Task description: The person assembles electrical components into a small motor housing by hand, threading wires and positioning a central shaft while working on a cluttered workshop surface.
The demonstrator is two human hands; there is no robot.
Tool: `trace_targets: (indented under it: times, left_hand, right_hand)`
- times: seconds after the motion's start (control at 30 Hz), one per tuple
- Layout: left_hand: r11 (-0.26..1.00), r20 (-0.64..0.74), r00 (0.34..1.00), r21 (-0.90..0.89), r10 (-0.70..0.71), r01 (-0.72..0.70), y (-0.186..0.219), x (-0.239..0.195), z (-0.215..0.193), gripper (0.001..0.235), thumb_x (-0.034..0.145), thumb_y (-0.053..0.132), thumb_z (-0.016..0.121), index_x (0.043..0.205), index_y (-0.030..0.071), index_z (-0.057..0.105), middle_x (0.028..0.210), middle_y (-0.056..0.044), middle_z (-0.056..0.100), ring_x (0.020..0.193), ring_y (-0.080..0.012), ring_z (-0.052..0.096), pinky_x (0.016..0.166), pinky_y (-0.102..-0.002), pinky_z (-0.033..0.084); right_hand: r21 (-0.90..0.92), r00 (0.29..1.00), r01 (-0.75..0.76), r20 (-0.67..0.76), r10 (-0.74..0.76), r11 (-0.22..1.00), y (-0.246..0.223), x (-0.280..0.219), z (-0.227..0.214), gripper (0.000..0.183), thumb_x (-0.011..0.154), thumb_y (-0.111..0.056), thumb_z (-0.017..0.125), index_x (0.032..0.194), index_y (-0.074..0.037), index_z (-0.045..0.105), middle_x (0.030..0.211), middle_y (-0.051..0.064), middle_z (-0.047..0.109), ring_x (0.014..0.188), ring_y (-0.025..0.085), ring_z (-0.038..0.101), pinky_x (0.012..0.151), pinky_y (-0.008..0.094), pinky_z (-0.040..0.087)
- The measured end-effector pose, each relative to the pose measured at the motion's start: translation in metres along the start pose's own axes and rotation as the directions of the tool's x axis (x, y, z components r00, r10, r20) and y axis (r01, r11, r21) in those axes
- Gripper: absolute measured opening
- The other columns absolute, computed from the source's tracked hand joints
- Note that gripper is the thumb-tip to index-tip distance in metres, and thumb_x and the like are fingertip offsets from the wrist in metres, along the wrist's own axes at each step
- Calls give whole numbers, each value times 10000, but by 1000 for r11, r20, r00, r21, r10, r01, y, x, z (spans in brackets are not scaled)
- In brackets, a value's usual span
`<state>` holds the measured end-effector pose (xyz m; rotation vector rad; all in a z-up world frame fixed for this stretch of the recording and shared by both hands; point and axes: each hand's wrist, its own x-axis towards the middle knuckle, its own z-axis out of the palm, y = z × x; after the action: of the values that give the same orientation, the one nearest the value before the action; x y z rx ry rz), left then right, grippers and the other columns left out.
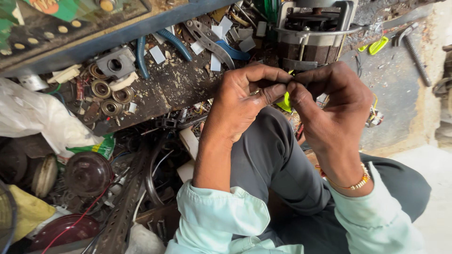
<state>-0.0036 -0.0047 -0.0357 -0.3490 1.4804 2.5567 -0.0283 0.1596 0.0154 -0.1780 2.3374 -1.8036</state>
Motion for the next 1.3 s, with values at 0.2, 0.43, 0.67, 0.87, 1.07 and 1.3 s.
trace_targets:
  times: [0.2, 0.43, 0.67, 0.87, 1.07, 1.3]
  left_hand:
    - [972, 5, 995, 213, 102, -101, 0, -1, -5, 182, 921, -40, 760, 1099, -5, 756, 1020, -34, 742, 980, -125, 685, 891, -261, 556]
    - [979, -29, 999, 201, 27, -20, -10, 4, -14, 168, 903, -5, 752, 1071, -3, 751, 1000, -37, 769, 947, -121, 709, 868, -278, 571]
    - [983, -8, 1000, 181, 19, -17, -4, 5, -7, 178, 914, 12, 752, 1091, 3, 748, 1034, -31, 732, 965, -98, 681, 828, -238, 587]
    - [994, 12, 1000, 110, -27, 25, -4, 3, -8, 182, 931, 10, 760, 1111, -19, 758, 1012, -46, 751, 947, -96, 679, 854, -233, 568]
    - [988, 7, 994, 112, -106, 105, -5, 4, -9, 203, 910, 37, 774, 1097, -38, 755, 983, -63, 767, 869, -95, 705, 802, -234, 584]
    - [986, 24, 989, 79, -146, 144, -4, 2, -10, 210, 927, 30, 760, 1121, -50, 744, 1017, -72, 760, 887, -99, 694, 832, -238, 575]
  right_hand:
    - [219, 996, -91, 8, 92, 972, 7, 0, 4, 114, 964, 106, 712, 1028, 40, 645, 947, 44, 683, 822, 82, 641, 759, 226, 534]
    - [111, 998, 42, 43, -48, 993, 35, 3, -1, 161, 993, 118, 806, 1013, 65, 656, 948, 78, 698, 815, 99, 665, 741, 231, 543]
    - [-107, 971, 229, 89, -220, 967, 28, 11, -18, 292, 939, -3, 890, 1038, 28, 617, 973, 61, 654, 858, 101, 612, 754, 238, 499]
    - [-432, 920, 382, 93, -381, 817, 17, 10, -19, 399, 900, -107, 968, 1070, -3, 622, 962, 89, 617, 868, 197, 568, 760, 292, 459]
    - [-399, 936, 343, 73, -344, 850, 16, 11, -22, 409, 859, -135, 972, 1070, -19, 641, 996, 82, 647, 887, 206, 613, 775, 299, 485]
    - [-285, 946, 322, 140, -293, 903, 23, 11, -40, 380, 813, -104, 931, 1085, -11, 682, 1064, 100, 672, 980, 213, 663, 858, 317, 517]
